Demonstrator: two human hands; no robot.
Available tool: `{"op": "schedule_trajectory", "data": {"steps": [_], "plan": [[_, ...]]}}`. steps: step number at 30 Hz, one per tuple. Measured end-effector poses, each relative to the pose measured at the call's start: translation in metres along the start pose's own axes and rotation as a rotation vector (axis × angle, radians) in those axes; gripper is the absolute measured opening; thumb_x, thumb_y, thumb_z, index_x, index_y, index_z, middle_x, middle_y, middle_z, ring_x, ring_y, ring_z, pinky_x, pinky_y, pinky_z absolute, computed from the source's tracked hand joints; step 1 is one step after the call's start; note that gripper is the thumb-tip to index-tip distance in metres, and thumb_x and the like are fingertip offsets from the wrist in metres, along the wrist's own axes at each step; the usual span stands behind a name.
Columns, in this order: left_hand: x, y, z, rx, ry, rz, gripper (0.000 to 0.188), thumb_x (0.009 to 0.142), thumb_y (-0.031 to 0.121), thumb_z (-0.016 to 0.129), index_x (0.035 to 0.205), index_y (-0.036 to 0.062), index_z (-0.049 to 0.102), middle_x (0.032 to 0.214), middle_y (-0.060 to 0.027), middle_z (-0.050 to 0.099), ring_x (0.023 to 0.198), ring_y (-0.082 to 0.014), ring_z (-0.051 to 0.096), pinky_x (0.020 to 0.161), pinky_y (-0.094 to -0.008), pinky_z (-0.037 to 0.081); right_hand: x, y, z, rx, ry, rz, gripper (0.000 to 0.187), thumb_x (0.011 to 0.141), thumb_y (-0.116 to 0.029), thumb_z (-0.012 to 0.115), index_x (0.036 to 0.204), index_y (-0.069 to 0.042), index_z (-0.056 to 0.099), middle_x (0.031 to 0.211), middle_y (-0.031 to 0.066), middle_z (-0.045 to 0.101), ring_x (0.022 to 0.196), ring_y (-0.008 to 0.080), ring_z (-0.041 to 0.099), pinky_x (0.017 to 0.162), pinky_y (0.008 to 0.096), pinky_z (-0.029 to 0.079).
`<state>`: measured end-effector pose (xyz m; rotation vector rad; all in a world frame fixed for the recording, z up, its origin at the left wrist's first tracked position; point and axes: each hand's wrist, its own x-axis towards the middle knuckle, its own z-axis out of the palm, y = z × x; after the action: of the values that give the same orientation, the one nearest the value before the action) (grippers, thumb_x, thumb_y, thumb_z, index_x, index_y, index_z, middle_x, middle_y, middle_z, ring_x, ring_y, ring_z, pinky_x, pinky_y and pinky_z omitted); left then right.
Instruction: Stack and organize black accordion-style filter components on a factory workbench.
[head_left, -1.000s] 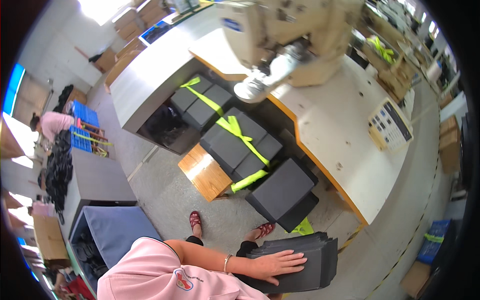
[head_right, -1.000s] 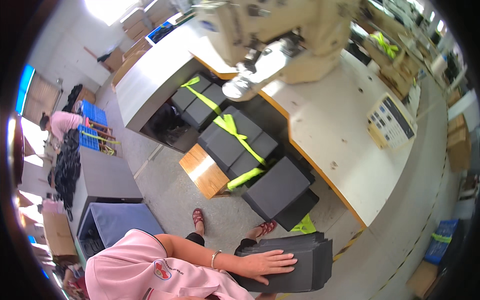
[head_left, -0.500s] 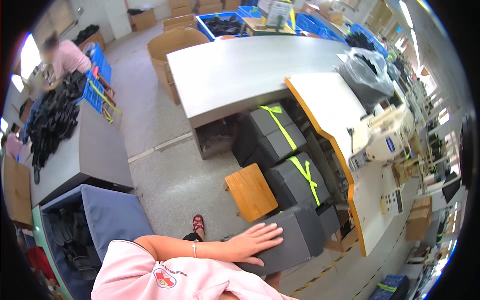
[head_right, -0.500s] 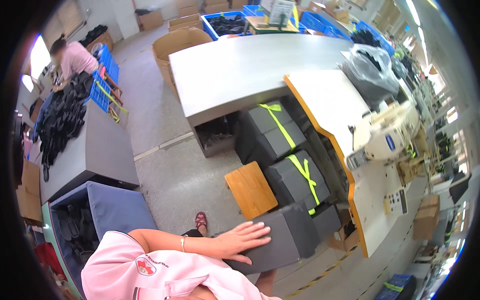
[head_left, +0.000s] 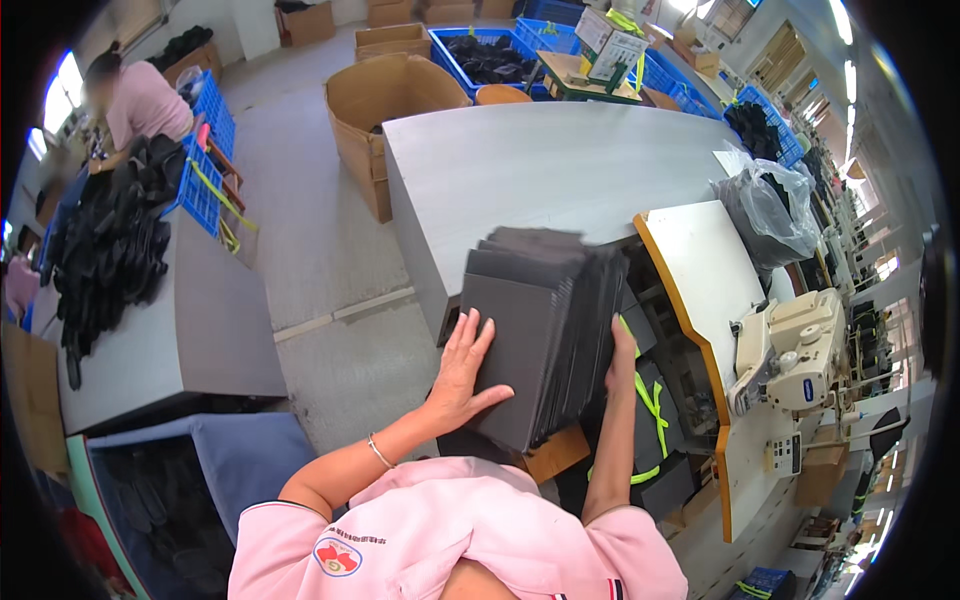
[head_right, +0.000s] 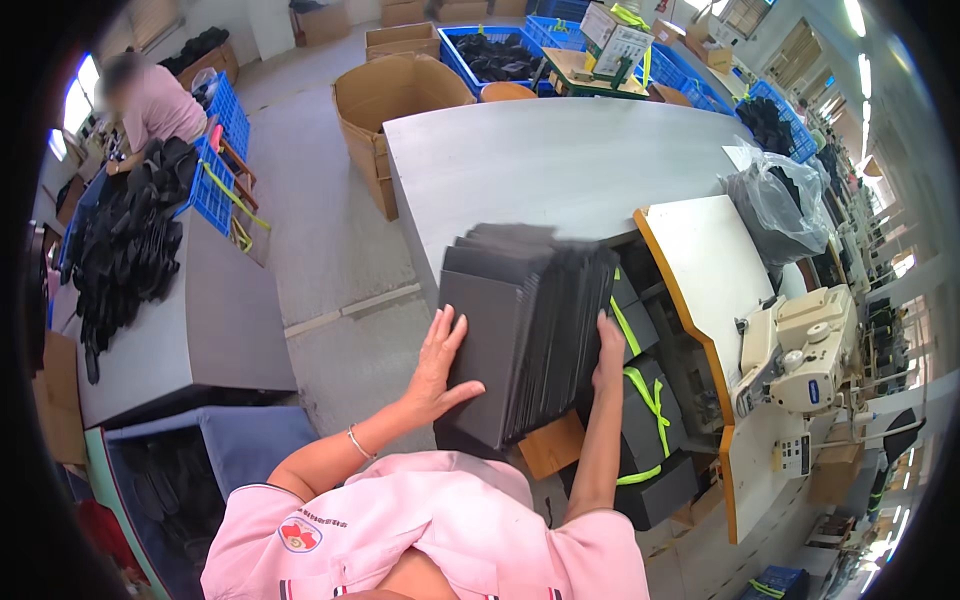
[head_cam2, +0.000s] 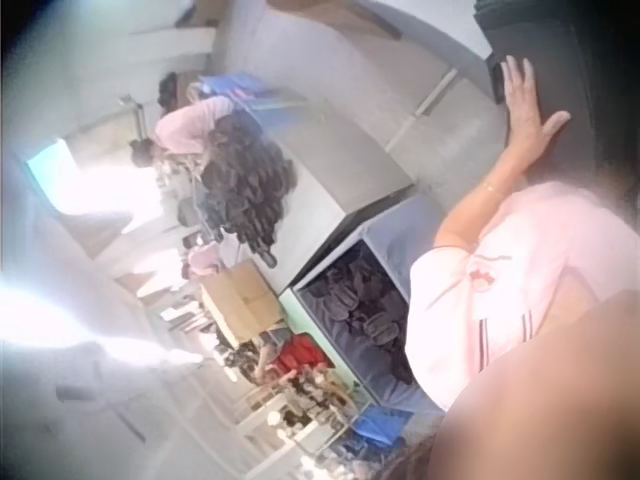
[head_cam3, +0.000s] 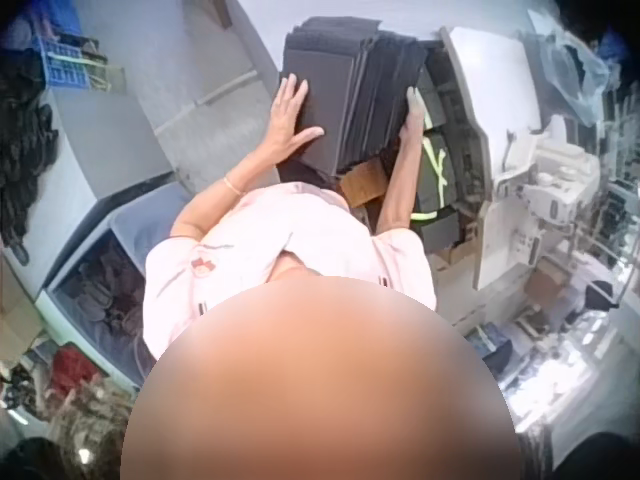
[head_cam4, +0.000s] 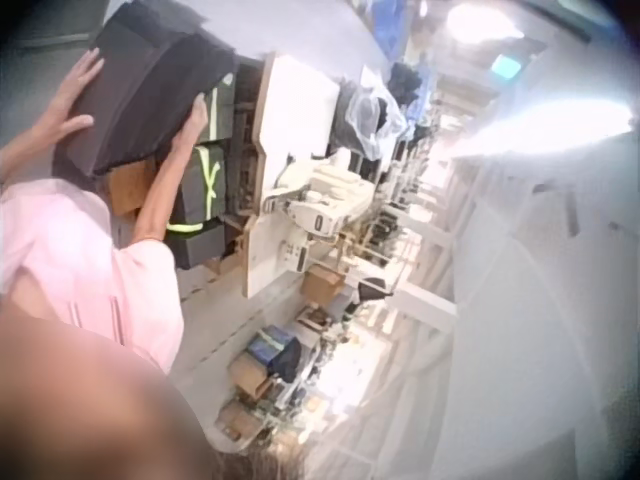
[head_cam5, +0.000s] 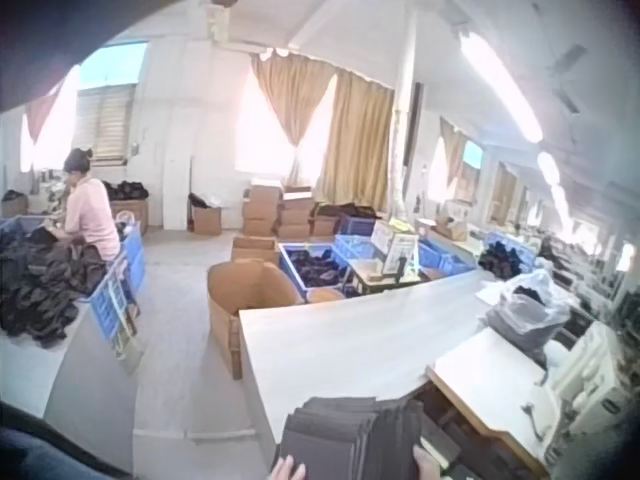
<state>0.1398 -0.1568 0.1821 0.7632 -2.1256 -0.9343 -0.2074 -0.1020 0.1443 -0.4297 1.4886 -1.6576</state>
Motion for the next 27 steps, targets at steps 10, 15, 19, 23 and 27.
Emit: {"op": "schedule_trajectory", "data": {"steps": [10,15,19,23,27], "plan": [[0.134,-0.112,-0.017,-0.212,-0.031,-0.286,0.098,0.101,0.037,0.069,0.165,-0.0082,0.009,0.173,-0.0328,0.001,0.162,-0.0417,0.012,0.129,-0.0428,0.018,0.216,-0.138,0.17,-1.176,-0.071,-0.371,0.062,0.095,-0.06,0.065,0.092,0.002,0.068,0.085,0.0202,0.071,0.084,0.0336,0.069,0.078,0.0432,0.051],[0.181,-0.169,-0.029,-0.291,-0.12,-0.382,0.093,0.104,0.036,0.066,0.163,-0.0111,0.011,0.172,-0.0336,0.008,0.16,-0.0395,0.019,0.128,-0.0416,0.024,0.284,-0.125,0.223,-1.326,-0.096,-0.424,0.068,0.094,-0.068,0.06,0.098,-0.001,0.071,0.092,0.0208,0.075,0.094,0.0399,0.072,0.081,0.0473,0.055],[0.226,-0.226,-0.055,-0.554,-0.533,-0.591,0.085,0.103,0.032,0.066,0.16,-0.0132,0.023,0.161,-0.0291,0.041,0.149,-0.032,0.043,0.119,-0.0382,0.039,0.325,-0.055,0.236,-1.394,-0.05,-0.405,0.071,0.094,-0.074,0.058,0.105,-0.005,0.072,0.091,0.018,0.076,0.09,0.0398,0.073,0.078,0.0484,0.056],[0.263,-0.26,-0.089,-0.699,-0.797,-0.723,0.072,0.105,0.038,0.065,0.154,-0.0107,0.043,0.157,-0.0246,0.048,0.142,-0.0258,0.048,0.117,-0.0369,0.041,0.337,-0.047,0.24,-1.367,-0.058,-0.352,0.074,0.091,-0.077,0.059,0.108,-0.006,0.073,0.091,0.0164,0.077,0.089,0.0378,0.074,0.078,0.0474,0.057],[0.314,-0.275,-0.118,-0.555,-0.927,-0.784,0.072,0.109,0.049,0.056,0.15,-0.0095,0.05,0.153,-0.0187,0.056,0.142,-0.0235,0.049,0.119,-0.0343,0.037,0.337,-0.047,0.242,-1.298,0.021,-0.26,0.077,0.089,-0.079,0.061,0.113,-0.007,0.074,0.093,0.015,0.078,0.091,0.0363,0.074,0.08,0.0457,0.057]]}}
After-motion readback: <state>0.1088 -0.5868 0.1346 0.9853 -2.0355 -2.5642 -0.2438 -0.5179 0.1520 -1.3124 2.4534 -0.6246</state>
